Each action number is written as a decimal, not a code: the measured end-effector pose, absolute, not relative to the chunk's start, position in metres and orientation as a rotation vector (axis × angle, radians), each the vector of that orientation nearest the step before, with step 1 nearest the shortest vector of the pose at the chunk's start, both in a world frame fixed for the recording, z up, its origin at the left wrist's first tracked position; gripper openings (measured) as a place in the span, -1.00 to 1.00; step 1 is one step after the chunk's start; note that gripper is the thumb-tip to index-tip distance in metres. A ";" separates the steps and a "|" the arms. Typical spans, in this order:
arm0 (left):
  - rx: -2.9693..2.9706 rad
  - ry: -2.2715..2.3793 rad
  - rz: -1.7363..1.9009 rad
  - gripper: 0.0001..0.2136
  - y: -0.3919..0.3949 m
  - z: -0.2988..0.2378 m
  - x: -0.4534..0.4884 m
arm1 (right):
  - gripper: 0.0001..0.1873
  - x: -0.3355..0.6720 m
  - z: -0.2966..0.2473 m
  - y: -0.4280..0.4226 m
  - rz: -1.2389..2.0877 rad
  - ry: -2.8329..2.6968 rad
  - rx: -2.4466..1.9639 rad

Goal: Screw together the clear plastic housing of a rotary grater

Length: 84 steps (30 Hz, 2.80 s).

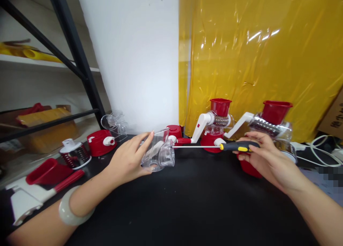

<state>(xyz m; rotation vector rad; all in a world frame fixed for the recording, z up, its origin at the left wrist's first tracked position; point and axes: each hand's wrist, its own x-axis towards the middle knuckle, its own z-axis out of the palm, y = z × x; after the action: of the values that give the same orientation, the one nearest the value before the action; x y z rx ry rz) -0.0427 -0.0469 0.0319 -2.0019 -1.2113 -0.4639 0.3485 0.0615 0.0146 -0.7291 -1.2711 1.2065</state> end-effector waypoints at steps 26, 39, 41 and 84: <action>-2.044 -1.222 -0.433 -0.11 -0.049 0.030 -0.038 | -0.63 0.358 0.007 0.069 1.021 -1.375 -0.809; -2.030 -1.212 -0.421 -0.11 -0.049 0.030 -0.038 | -0.60 0.358 0.008 0.066 1.037 -1.385 -0.857; -2.020 -1.216 -0.411 -0.13 -0.049 0.031 -0.039 | -0.60 0.357 0.007 0.069 1.120 -1.337 -0.798; -1.997 -1.198 -0.413 -0.14 -0.050 0.032 -0.038 | -0.65 0.354 0.012 0.063 1.082 -1.317 -0.710</action>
<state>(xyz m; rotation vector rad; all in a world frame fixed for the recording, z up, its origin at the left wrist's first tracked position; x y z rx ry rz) -0.0380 -0.0502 0.0321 -1.9966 -1.1980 -0.4133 0.3539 0.0631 0.0117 -0.7100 -1.3165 1.0816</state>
